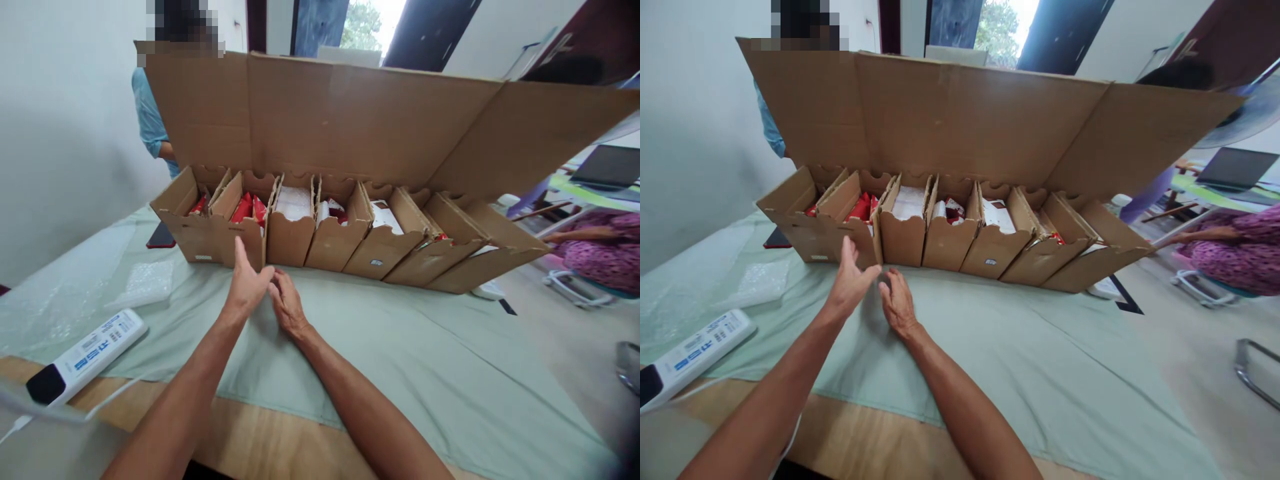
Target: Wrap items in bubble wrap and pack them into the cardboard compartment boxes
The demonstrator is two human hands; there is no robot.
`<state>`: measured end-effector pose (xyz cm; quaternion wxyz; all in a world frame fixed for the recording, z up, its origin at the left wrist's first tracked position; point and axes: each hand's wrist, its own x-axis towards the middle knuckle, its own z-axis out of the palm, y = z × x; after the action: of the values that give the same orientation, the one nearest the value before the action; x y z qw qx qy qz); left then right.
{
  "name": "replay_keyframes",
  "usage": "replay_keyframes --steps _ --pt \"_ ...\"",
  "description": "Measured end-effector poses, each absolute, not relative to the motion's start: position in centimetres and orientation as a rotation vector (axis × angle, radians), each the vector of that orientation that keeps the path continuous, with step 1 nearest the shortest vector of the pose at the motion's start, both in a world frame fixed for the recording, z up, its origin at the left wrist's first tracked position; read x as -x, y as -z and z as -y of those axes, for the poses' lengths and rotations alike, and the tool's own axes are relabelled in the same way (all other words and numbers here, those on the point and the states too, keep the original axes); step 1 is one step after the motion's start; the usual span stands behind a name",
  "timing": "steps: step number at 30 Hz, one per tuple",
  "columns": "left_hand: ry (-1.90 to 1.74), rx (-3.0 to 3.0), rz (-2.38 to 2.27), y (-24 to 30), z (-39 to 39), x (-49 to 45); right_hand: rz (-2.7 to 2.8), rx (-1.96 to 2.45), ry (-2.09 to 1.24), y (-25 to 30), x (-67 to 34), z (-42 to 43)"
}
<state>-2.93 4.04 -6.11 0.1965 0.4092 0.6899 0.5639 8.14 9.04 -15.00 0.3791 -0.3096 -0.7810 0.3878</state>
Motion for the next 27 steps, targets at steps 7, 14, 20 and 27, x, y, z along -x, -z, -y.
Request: replay_keyframes --steps 7,14,20,27 --pt "-1.381 -1.347 -1.925 9.2 1.3 1.0 2.06 0.785 -0.96 15.0 -8.5 -9.1" --pt "-0.828 -2.174 -2.227 15.7 14.1 -2.3 2.064 0.796 -0.955 12.2 -7.7 -8.0" --pt "-0.827 -2.34 -2.261 15.0 14.1 -1.9 2.271 0.625 -0.885 3.5 -0.2 -9.0" --pt "-1.105 -2.142 -2.283 15.3 14.4 -2.0 2.476 0.839 -0.511 -1.0 8.7 -11.3"
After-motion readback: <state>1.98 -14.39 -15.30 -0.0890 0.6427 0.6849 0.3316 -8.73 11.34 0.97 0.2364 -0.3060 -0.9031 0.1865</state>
